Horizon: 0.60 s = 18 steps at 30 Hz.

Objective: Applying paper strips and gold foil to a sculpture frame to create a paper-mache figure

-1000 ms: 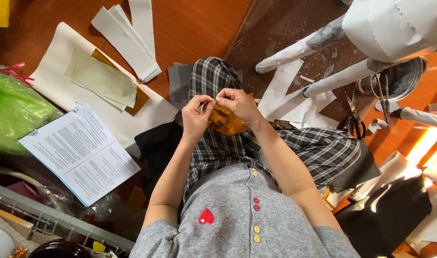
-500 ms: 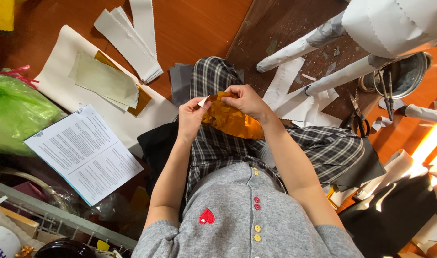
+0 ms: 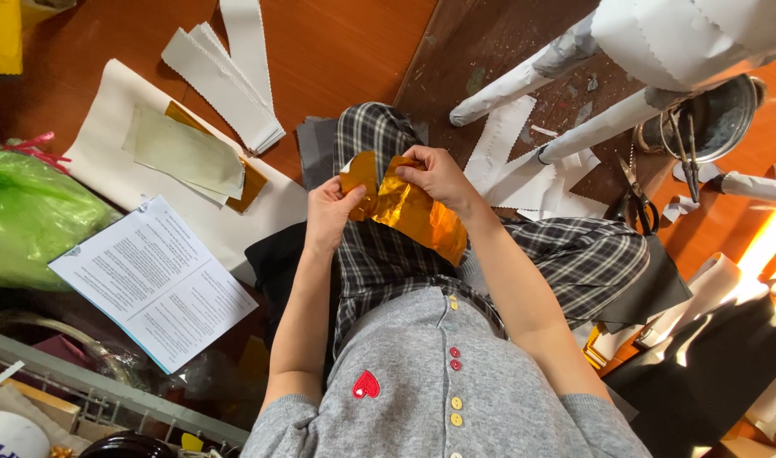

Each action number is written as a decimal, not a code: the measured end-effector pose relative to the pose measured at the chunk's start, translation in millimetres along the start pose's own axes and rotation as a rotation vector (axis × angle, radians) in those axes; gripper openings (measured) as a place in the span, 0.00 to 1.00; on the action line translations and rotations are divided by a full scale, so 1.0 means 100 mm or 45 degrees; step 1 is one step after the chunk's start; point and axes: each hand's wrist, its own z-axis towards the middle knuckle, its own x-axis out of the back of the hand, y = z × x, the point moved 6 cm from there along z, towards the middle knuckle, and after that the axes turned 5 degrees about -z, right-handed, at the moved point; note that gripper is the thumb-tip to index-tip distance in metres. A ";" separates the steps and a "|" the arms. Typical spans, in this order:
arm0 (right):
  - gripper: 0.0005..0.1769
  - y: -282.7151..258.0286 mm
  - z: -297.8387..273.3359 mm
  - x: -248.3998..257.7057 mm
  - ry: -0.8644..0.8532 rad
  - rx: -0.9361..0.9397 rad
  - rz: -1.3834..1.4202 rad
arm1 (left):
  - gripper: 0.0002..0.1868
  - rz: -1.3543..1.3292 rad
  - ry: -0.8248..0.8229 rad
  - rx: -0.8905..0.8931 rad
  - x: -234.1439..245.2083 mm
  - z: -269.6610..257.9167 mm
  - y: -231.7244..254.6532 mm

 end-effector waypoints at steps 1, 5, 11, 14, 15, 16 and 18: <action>0.09 -0.01 -0.01 0.02 0.025 0.018 0.002 | 0.14 -0.068 0.035 -0.041 0.00 -0.02 0.06; 0.07 0.14 -0.01 0.09 0.065 0.038 0.012 | 0.14 -0.122 0.087 -0.077 0.39 0.15 -0.04; 0.07 0.13 0.11 -0.03 0.166 0.239 -0.218 | 0.10 -0.250 0.046 -0.020 0.24 -0.08 0.47; 0.08 -0.15 0.05 -0.20 0.210 0.311 -0.324 | 0.07 0.307 -0.251 -0.060 0.33 0.11 -0.01; 0.11 -0.25 0.00 -0.27 0.145 0.319 -0.346 | 0.08 0.405 -0.256 -0.025 0.37 0.15 -0.15; 0.16 -0.36 -0.03 -0.34 0.087 0.325 -0.359 | 0.10 0.515 -0.263 0.008 0.43 0.23 -0.27; 0.17 -0.44 -0.23 -0.11 0.196 0.456 -0.484 | 0.13 0.861 -0.240 0.057 0.63 0.15 0.16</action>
